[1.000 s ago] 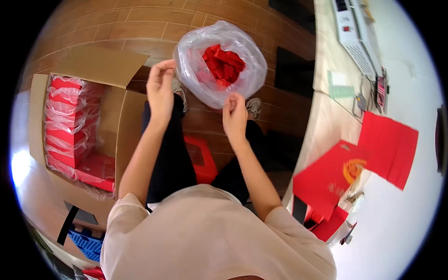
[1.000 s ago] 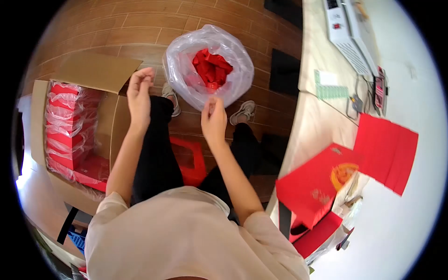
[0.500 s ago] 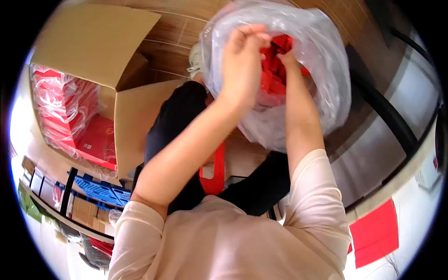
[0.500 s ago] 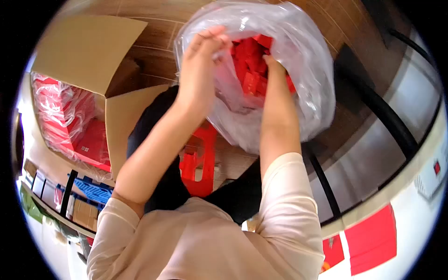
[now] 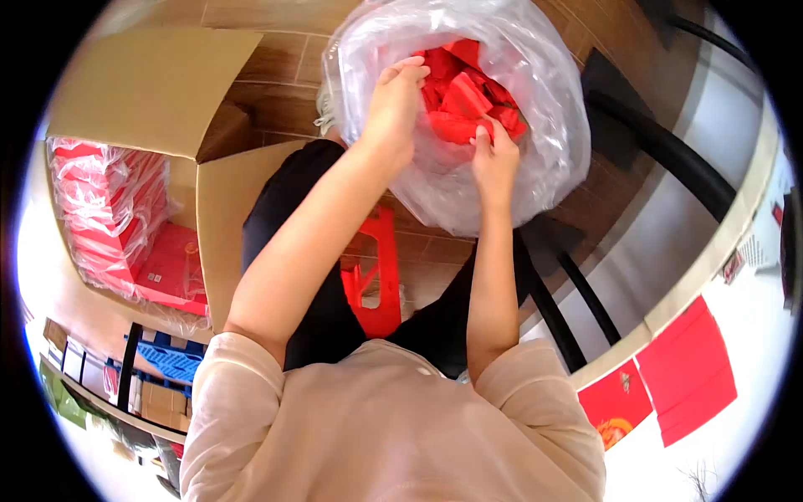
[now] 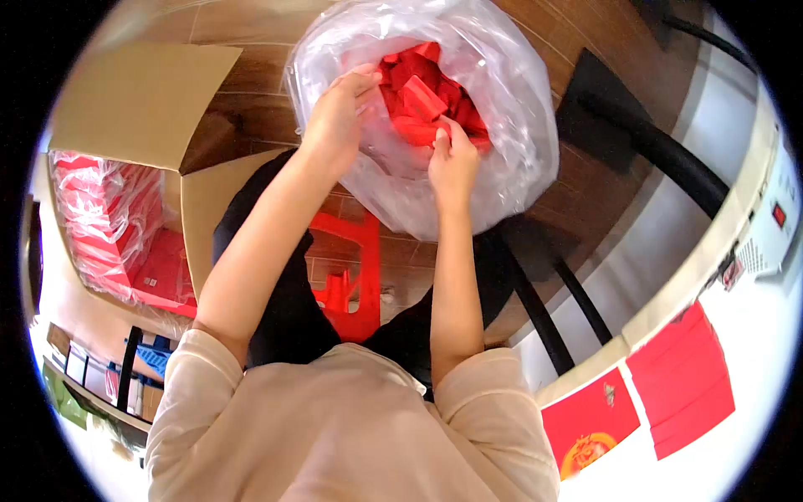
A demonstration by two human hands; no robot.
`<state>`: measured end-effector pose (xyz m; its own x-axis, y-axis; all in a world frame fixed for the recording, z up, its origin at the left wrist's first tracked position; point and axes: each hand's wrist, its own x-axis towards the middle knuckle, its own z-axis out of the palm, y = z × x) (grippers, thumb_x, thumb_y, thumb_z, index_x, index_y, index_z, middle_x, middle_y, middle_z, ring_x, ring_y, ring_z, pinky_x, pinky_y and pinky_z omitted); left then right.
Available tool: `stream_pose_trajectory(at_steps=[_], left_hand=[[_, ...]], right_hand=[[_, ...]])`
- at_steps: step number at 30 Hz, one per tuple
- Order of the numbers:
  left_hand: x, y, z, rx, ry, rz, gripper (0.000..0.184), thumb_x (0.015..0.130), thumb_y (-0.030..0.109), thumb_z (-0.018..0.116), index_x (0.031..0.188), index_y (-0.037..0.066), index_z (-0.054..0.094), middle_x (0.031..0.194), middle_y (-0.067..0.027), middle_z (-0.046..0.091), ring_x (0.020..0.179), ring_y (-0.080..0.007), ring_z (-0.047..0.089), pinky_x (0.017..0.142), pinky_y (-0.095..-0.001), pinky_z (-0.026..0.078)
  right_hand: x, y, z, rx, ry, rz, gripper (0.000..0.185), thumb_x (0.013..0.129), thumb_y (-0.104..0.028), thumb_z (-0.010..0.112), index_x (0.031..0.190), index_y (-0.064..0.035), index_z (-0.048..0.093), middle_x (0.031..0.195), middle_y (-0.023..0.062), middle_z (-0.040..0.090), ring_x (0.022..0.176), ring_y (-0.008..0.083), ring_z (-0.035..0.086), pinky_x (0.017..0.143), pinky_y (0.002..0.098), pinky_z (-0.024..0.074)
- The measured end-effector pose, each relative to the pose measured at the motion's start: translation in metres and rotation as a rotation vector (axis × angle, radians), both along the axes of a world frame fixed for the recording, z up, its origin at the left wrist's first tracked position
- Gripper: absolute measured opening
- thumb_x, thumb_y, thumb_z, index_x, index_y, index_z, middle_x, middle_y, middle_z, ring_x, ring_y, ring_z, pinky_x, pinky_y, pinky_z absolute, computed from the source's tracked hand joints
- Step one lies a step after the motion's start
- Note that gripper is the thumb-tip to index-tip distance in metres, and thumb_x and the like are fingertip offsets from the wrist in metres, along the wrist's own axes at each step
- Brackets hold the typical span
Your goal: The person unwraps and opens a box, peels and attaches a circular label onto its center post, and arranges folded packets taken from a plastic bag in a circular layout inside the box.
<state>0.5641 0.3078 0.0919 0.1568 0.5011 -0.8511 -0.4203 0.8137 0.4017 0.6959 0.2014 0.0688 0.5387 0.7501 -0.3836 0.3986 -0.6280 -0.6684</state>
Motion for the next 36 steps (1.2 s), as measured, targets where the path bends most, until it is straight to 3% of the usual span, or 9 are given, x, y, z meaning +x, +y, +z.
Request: stream_pose_trajectory(at_steps=[4, 7, 12, 15, 20, 26, 28, 34, 36], left_hand=[[-0.002, -0.012, 0.021, 0.128, 0.012, -0.383, 0.058, 0.082, 0.034, 0.064, 0.129, 0.003, 0.046, 0.127, -0.0089, 0.050, 0.119, -0.0223, 0.044, 0.103, -0.0332, 0.028], [-0.005, -0.016, 0.034, 0.539, -0.322, -0.822, 0.063, 0.083, 0.038, 0.066, 0.129, 0.003, 0.044, 0.132, -0.0125, 0.048, 0.122, -0.0226, 0.046, 0.104, -0.0364, 0.033], [0.008, -0.025, 0.023, 0.254, -0.672, -0.616, 0.044, 0.089, 0.027, 0.059, 0.122, -0.001, 0.049, 0.115, -0.0111, 0.061, 0.104, -0.0206, 0.059, 0.093, -0.0353, 0.047], [0.002, -0.013, 0.003, -0.106, -0.661, -0.353, 0.041, 0.089, 0.029, 0.060, 0.116, 0.000, 0.051, 0.101, -0.0088, 0.062, 0.081, -0.0158, 0.062, 0.079, -0.0300, 0.054], [0.004, -0.008, 0.010, -0.092, -0.395, -0.225, 0.050, 0.088, 0.047, 0.055, 0.115, 0.005, 0.050, 0.097, -0.0067, 0.061, 0.070, -0.0109, 0.060, 0.058, -0.0188, 0.053], [0.011, -0.022, -0.014, 0.057, -1.464, -0.290, 0.064, 0.088, 0.061, 0.042, 0.121, 0.007, 0.048, 0.106, -0.0068, 0.059, 0.078, -0.0119, 0.060, 0.066, -0.0225, 0.053], [0.009, -0.027, 0.041, 0.073, -0.494, -0.384, 0.067, 0.089, 0.060, 0.042, 0.127, 0.005, 0.045, 0.112, -0.0082, 0.058, 0.091, -0.0154, 0.059, 0.080, -0.0305, 0.052], [0.003, -0.026, 0.024, 0.117, -0.665, -0.511, 0.067, 0.079, 0.033, 0.071, 0.131, 0.003, 0.040, 0.115, -0.0111, 0.056, 0.103, -0.0209, 0.056, 0.093, -0.0352, 0.045], [0.006, -0.029, 0.022, 0.485, -0.202, -0.608, 0.074, 0.078, 0.024, 0.072, 0.136, 0.005, 0.031, 0.120, -0.0121, 0.054, 0.108, -0.0211, 0.054, 0.095, -0.0341, 0.043]], right_hand=[[0.014, -0.020, 0.065, 0.087, 0.400, -0.228, 0.022, 0.091, -0.009, 0.052, 0.110, 0.0003, 0.060, 0.087, 0.0062, 0.066, 0.074, 0.0113, 0.061, 0.069, 0.0272, 0.0487], [0.028, -0.022, 0.100, -0.040, 0.623, 0.008, 0.024, 0.092, -0.010, 0.053, 0.112, 0.0005, 0.059, 0.099, 0.0053, 0.064, 0.081, 0.0116, 0.059, 0.073, 0.0269, 0.0500], [0.034, -0.028, 0.130, -0.004, 0.807, -0.099, 0.026, 0.091, -0.014, 0.056, 0.111, 0.0021, 0.059, 0.099, 0.0070, 0.064, 0.081, 0.0134, 0.062, 0.068, 0.0283, 0.0527], [0.038, -0.037, 0.143, 0.243, 0.406, -0.356, 0.024, 0.092, -0.015, 0.052, 0.106, 0.0034, 0.058, 0.092, 0.0095, 0.064, 0.074, 0.0149, 0.062, 0.063, 0.0285, 0.0527], [0.010, -0.041, 0.149, 0.598, -0.028, -0.552, 0.015, 0.093, -0.009, 0.045, 0.097, 0.0022, 0.053, 0.091, 0.0107, 0.061, 0.075, 0.0175, 0.062, 0.064, 0.0299, 0.0534], [-0.062, -0.023, 0.116, 0.633, -0.310, -0.207, 0.029, 0.097, -0.013, 0.042, 0.117, 0.0040, 0.055, 0.117, 0.0166, 0.057, 0.108, 0.0257, 0.055, 0.100, 0.0407, 0.0381], [-0.072, -0.024, 0.096, 0.639, -0.307, 0.213, 0.033, 0.090, -0.001, 0.041, 0.119, 0.0029, 0.055, 0.129, 0.0200, 0.052, 0.124, 0.0317, 0.046, 0.106, 0.0439, 0.0297], [-0.058, -0.044, 0.074, 0.680, -0.053, 0.282, 0.033, 0.088, -0.011, 0.041, 0.112, 0.0020, 0.059, 0.122, 0.0197, 0.056, 0.119, 0.0343, 0.050, 0.105, 0.0451, 0.0313], [-0.046, -0.038, 0.079, 0.690, -0.033, 0.054, 0.034, 0.091, -0.020, 0.046, 0.111, 0.0037, 0.058, 0.109, 0.0184, 0.061, 0.103, 0.0308, 0.056, 0.096, 0.0420, 0.0383]])
